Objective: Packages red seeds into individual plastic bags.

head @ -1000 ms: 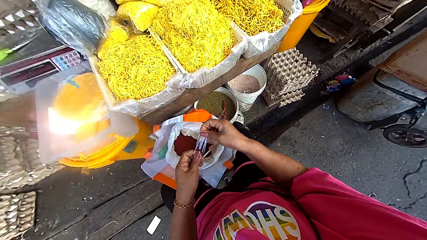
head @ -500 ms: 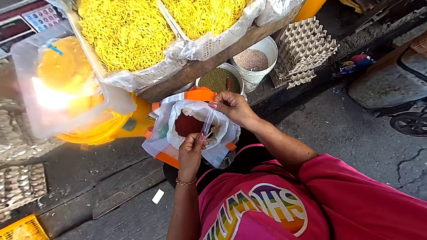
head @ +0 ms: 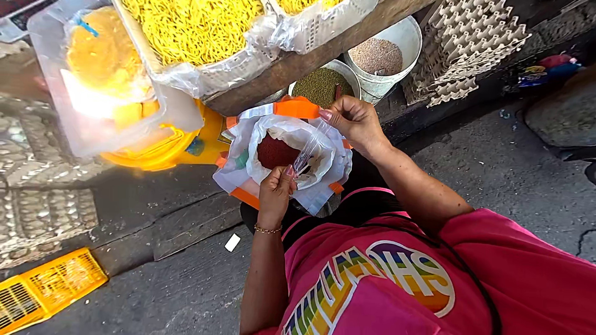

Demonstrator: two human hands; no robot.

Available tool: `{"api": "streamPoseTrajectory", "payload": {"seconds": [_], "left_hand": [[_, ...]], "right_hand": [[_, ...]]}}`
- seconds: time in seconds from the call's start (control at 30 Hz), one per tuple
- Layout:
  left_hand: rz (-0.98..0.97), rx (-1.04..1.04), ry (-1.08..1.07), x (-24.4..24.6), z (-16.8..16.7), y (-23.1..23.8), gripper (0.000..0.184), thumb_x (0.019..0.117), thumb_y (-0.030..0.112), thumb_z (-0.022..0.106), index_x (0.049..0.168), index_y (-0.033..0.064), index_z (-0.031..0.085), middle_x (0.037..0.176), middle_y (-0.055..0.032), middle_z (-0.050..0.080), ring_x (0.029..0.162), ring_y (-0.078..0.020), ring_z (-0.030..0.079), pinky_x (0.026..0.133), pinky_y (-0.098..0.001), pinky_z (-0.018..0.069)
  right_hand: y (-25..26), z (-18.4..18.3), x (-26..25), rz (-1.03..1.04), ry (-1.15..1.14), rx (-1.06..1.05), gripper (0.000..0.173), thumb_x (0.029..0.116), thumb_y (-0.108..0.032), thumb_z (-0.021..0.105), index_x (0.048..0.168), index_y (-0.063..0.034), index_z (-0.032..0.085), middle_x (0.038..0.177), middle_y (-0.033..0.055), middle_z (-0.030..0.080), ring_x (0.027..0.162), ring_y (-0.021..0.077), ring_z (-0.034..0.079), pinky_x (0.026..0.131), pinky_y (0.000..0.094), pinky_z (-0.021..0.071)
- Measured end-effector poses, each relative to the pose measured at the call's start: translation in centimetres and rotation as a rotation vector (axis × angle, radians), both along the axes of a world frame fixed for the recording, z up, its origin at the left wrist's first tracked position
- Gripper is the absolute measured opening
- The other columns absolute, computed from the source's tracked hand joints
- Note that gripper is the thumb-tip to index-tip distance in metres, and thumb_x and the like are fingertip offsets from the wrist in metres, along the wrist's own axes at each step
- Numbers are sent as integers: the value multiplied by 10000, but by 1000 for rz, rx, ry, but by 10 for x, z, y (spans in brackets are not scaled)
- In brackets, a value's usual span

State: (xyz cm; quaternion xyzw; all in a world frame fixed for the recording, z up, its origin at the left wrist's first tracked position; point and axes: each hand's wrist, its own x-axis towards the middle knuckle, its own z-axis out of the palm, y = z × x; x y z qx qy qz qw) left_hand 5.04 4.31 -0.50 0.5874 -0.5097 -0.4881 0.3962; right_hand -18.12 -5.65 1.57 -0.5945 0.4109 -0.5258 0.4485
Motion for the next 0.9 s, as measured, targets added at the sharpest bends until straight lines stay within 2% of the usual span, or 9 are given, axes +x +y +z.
{"api": "streamPoseTrajectory", "payload": {"seconds": [0.13,0.27,0.37,0.53,0.6,0.67,0.73,0.8,0.9], "left_hand": [[36,-13,-16,11,-2,0,245,1080,301,518,907,165,626,645,91,552,556,-10,530,560,-166,474],[-44,-39,80,33,-10,1,143,1016,144,624,1153,145,665,912,58,666,790,-31,624,744,-199,540],[-21,-43,47,40,-17,1,57,1023,158,617,1031,149,672,857,70,680,755,-20,626,720,-190,532],[-55,79,-202,61,-25,5,273,1096,255,471,1023,80,668,801,31,675,719,-35,633,708,-233,540],[-83,117,-266,71,-29,6,332,1107,268,432,1223,48,651,1077,-54,710,963,-106,677,907,-343,552],[-121,85,-230,70,-26,2,449,1101,288,433,1483,62,497,1466,-111,560,1310,-188,568,1115,-420,451],[-113,-21,-177,55,-18,-7,511,1072,263,500,1547,94,423,1573,-79,463,1412,-189,482,1155,-403,416],[-63,-166,-82,38,-12,-20,435,1034,148,576,1461,79,526,1475,-52,560,1326,-162,554,1114,-362,463],[42,-294,-25,26,-16,-36,180,997,73,632,1169,44,676,1094,8,688,988,-35,649,900,-230,539]], "right_hand": [[-4,-5,11,15,2,-8,214,989,-190,688,824,-73,619,669,-55,541,586,6,488,563,179,409],[-15,1,16,20,6,-51,184,998,-165,671,853,-61,626,692,-51,554,606,2,503,577,177,423],[-22,3,20,46,24,-81,182,1000,-159,668,857,-57,619,696,-48,551,605,1,500,572,171,417],[-23,-9,34,122,117,-65,204,997,-192,679,863,-45,635,720,-28,581,632,13,532,606,193,454],[-21,-15,42,176,170,-92,232,998,-207,682,862,-23,644,729,4,592,643,36,542,611,208,459],[-19,-20,53,220,253,-179,256,999,-207,677,861,7,663,765,60,613,688,87,566,643,242,474],[-18,-22,65,251,338,-281,251,1000,-201,669,862,8,681,789,96,633,724,141,603,668,283,500],[-19,-18,77,276,381,-352,225,997,-177,662,862,1,687,797,110,639,746,180,625,672,314,513],[-24,-13,87,303,366,-380,226,1003,-177,651,862,-5,692,790,102,633,737,172,620,657,304,505]]}}
